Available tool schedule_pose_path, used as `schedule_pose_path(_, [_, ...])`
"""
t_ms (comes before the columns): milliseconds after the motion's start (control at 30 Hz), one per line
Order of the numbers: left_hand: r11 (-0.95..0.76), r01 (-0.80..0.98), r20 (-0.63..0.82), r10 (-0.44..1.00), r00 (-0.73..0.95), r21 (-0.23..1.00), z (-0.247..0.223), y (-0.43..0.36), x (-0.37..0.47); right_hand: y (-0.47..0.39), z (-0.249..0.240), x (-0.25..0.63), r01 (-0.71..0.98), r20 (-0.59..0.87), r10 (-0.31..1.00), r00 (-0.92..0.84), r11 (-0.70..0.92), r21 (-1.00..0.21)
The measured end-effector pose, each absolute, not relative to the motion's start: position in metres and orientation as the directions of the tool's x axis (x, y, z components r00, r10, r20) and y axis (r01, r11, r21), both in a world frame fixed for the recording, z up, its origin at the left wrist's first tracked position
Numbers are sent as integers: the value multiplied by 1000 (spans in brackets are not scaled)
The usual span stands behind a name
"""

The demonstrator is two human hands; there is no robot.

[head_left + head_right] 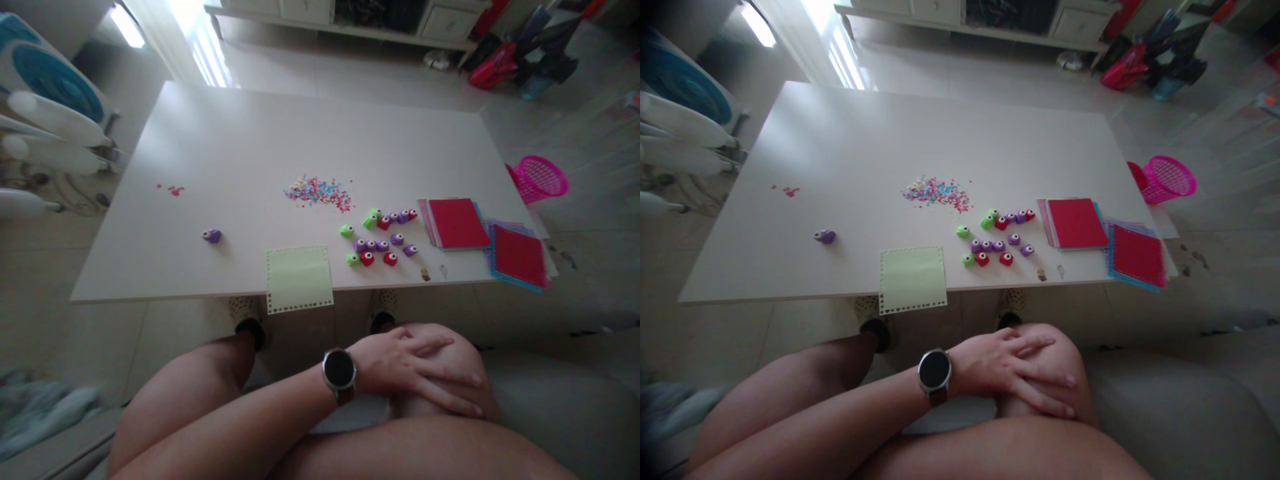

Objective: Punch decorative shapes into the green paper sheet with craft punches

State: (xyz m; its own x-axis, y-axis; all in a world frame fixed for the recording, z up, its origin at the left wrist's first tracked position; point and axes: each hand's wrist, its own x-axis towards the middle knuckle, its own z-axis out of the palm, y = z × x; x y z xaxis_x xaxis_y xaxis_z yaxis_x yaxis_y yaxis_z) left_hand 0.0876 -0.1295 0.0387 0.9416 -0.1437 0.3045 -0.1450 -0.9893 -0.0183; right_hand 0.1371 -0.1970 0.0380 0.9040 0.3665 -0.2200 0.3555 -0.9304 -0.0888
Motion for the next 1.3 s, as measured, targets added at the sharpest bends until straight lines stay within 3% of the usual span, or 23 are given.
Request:
schedule_pose_path(133, [-989,-148,332,-142,933,-8,37,-130,88,-191,34,129,297,-190,307,933,-952,-78])
schedule_pose_path(267, [-991,-131,325,-126,937,-6,36,-130,88,-188,32,124,160,-145,168,975,-985,-63])
schedule_pose_path(467, [-990,-140,337,-126,933,17,36,-130,88,-197,37,139,356,-260,366,894,-931,-85])
schedule_pose_path(1033, [-983,-168,298,-140,944,70,30,-132,89,-200,35,137,319,-213,325,921,-946,-64])
schedule_pose_path(1300, [-990,-142,334,-127,934,19,33,-131,89,-207,30,133,314,-209,333,919,-942,-121])
